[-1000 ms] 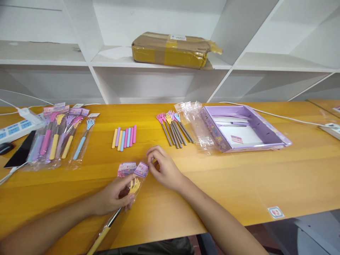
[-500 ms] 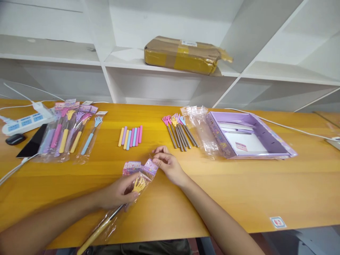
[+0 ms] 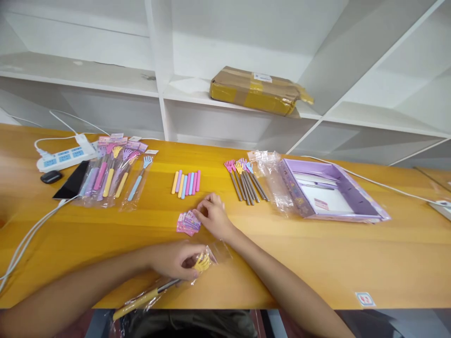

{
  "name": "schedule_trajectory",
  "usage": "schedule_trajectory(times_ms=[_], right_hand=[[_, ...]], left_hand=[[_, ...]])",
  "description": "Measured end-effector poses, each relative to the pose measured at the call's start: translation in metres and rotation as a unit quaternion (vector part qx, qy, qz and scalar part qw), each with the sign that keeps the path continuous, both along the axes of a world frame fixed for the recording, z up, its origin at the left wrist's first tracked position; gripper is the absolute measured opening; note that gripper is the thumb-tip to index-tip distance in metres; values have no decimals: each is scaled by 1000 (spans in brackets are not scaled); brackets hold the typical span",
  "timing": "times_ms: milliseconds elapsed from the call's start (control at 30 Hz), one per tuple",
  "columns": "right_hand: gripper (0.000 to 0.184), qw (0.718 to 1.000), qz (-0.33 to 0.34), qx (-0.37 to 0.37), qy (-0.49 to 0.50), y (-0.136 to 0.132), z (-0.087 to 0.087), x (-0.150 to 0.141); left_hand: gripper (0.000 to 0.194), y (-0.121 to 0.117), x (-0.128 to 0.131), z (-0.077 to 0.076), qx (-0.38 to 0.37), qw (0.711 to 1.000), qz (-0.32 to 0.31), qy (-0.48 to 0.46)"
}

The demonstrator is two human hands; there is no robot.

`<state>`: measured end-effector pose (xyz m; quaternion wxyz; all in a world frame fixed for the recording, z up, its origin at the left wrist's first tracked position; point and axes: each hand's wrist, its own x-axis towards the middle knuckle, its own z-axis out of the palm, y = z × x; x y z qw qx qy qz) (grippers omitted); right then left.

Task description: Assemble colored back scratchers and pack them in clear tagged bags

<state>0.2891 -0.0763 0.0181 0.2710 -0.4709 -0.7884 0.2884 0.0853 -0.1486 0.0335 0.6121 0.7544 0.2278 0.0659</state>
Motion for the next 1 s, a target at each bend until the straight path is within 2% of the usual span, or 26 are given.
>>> schedule_trajectory(times_ms=[67, 167, 200, 300, 400, 467, 533, 600, 633, 700, 767, 833, 933, 1000], right_hand=[[36, 997, 45, 26, -56, -4, 4, 0], [69, 986, 107, 51, -120, -10, 9, 1], [70, 983, 118, 59, -128, -11, 9, 0], [53, 979, 144, 75, -121, -13, 7, -7], [54, 975, 158, 95, -126, -10, 4, -14], [56, 972, 171, 101, -122, -6, 7, -13], [50, 976, 176, 91, -94, -1, 14, -3], [43, 987, 139, 64, -39, 1, 26, 15], [48, 993, 106, 42, -3, 1, 33, 25], [73, 995, 64, -28, 67, -6, 44, 42], [88, 984, 83, -114, 110, -19, 51, 48], [80, 974, 111, -156, 118, -34, 54, 43], [54, 989, 43, -90, 112, -50, 60, 27], [50, 995, -10, -29, 96, -53, 70, 25]], left_hand=[[31, 1, 0, 0, 11, 1000, -4, 6], [24, 2, 1, -1, 17, 1000, -3, 14], [21, 2, 1, -1, 21, 1000, 0, 14], [18, 3, 2, -1, 27, 1000, 0, -6], [18, 3, 2, -1, 15, 1000, 5, -15], [20, 3, 1, -3, -31, 999, 4, -10], [30, 3, 0, -6, -118, 992, -2, -31], [50, 3, -1, -11, -197, 976, 27, -88], [61, 3, -1, -13, -219, 966, 57, -122], [76, 4, 0, -17, -226, 949, 131, -177], [75, 6, 2, -21, -212, 940, 179, -197], [64, 8, 4, -23, -204, 940, 194, -192], [57, 11, 4, -23, -218, 939, 190, -189], [58, 12, 3, -21, -252, 935, 160, -191]])
